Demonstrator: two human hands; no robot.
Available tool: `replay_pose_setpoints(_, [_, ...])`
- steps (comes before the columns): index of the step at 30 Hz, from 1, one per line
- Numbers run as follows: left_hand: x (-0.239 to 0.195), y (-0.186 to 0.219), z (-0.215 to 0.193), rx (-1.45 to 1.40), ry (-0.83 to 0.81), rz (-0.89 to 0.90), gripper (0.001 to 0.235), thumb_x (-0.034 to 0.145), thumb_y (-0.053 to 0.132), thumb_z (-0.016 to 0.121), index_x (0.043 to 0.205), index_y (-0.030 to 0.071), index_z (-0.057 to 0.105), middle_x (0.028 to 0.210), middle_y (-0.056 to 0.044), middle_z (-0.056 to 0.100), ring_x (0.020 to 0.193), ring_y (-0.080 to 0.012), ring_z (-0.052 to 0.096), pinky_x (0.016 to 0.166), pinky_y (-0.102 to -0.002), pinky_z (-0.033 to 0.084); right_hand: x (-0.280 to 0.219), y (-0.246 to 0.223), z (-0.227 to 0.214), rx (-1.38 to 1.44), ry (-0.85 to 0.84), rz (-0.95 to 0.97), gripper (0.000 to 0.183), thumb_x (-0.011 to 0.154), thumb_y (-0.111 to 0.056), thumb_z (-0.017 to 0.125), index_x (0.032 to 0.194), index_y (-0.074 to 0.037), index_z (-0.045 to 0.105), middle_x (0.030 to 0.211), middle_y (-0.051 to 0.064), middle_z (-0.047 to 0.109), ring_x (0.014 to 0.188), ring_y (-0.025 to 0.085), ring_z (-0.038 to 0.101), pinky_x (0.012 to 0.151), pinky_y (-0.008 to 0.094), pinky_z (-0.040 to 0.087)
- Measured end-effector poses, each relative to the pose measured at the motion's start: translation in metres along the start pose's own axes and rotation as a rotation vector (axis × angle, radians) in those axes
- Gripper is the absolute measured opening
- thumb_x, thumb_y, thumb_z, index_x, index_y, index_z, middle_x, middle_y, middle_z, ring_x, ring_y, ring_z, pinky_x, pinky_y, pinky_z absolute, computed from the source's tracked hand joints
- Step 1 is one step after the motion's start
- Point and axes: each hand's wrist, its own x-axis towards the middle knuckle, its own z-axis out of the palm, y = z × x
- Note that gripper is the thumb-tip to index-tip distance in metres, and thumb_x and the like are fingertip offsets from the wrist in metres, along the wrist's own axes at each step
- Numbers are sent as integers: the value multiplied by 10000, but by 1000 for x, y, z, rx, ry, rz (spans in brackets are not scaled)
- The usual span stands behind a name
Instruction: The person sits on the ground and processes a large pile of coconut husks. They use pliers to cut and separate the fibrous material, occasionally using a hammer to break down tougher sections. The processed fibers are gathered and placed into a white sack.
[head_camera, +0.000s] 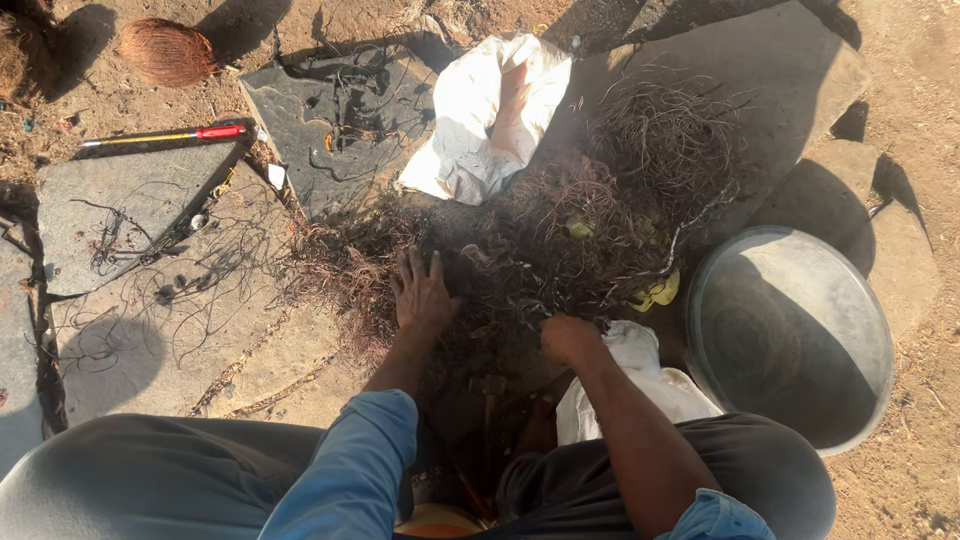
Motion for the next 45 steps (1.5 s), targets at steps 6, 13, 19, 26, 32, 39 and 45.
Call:
replay_pose_setpoints(6, [-21, 0, -3, -8, 66, 313, 545, 868, 401, 750, 1324, 168, 564, 1587, -249, 282, 1531, -405, 192, 1276, -578, 180, 1, -11, -16, 47, -64, 31, 265, 877, -258, 679, 1052, -90, 786, 1128, 118, 762, 1052, 334, 734, 887, 465, 588])
replay_pose_setpoints(13, [-9, 67, 42, 48, 161, 340, 347, 904, 359, 658, 931, 24, 748, 1528, -253, 364, 1506, -422, 230, 1220, -634, 165, -7, -24, -10, -204, -283, -261, 377, 743, -316, 817, 1074, -137, 797, 1128, 112, 763, 1037, 296, 735, 865, 436, 587])
replay_pose_setpoints(19, [18, 67, 46, 60, 162, 204, 218, 958, 208, 611, 980, 35, 740, 1546, -211, 384, 1546, -381, 197, 1251, -613, 145, 5, -23, -5, -225, -330, -246, 379, 757, -322, 828, 1091, -147, 787, 1169, 101, 744, 1073, 298, 715, 878, 440, 583])
replay_pose_setpoints(26, [41, 11, 6, -1166, 142, 454, 229, 952, 199, 587, 1093, 40, 673, 1076, -142, 727, 968, -275, 716, 807, -392, 616, 20, -17, 5, -123, -225, -157, 357, 820, -349, 801, 1070, -96, 780, 1149, 102, 742, 1064, 299, 714, 868, 447, 576])
replay_pose_setpoints(32, [23, 3, -71, -1095, 441, 588, 185, 960, 272, 578, 1002, 102, 638, 918, -59, 640, 731, -126, 621, 555, -260, 577, 5, -18, 4, -169, -166, -83, 296, 837, -213, 739, 1117, -134, 789, 1150, 79, 767, 1067, 301, 741, 847, 502, 598])
replay_pose_setpoints(39, [-6, -51, -187, -1218, 1177, 54, 146, 1128, 194, 547, 1132, 59, 602, 998, -15, 694, 784, -79, 669, 633, -232, 614, -21, 0, -7, -231, -224, 227, 344, 925, -225, 727, 1265, -174, 725, 1332, 97, 644, 1165, 388, 662, 882, 681, 555])
replay_pose_setpoints(45, [-41, -29, -231, -1513, 901, 310, 111, 1133, 129, 541, 1114, 51, 618, 869, -37, 595, 674, -107, 541, 563, -287, 506, -25, -40, -47, -214, -287, -144, 372, 829, -319, 786, 1128, -99, 816, 1190, 129, 788, 1064, 297, 739, 871, 469, 590])
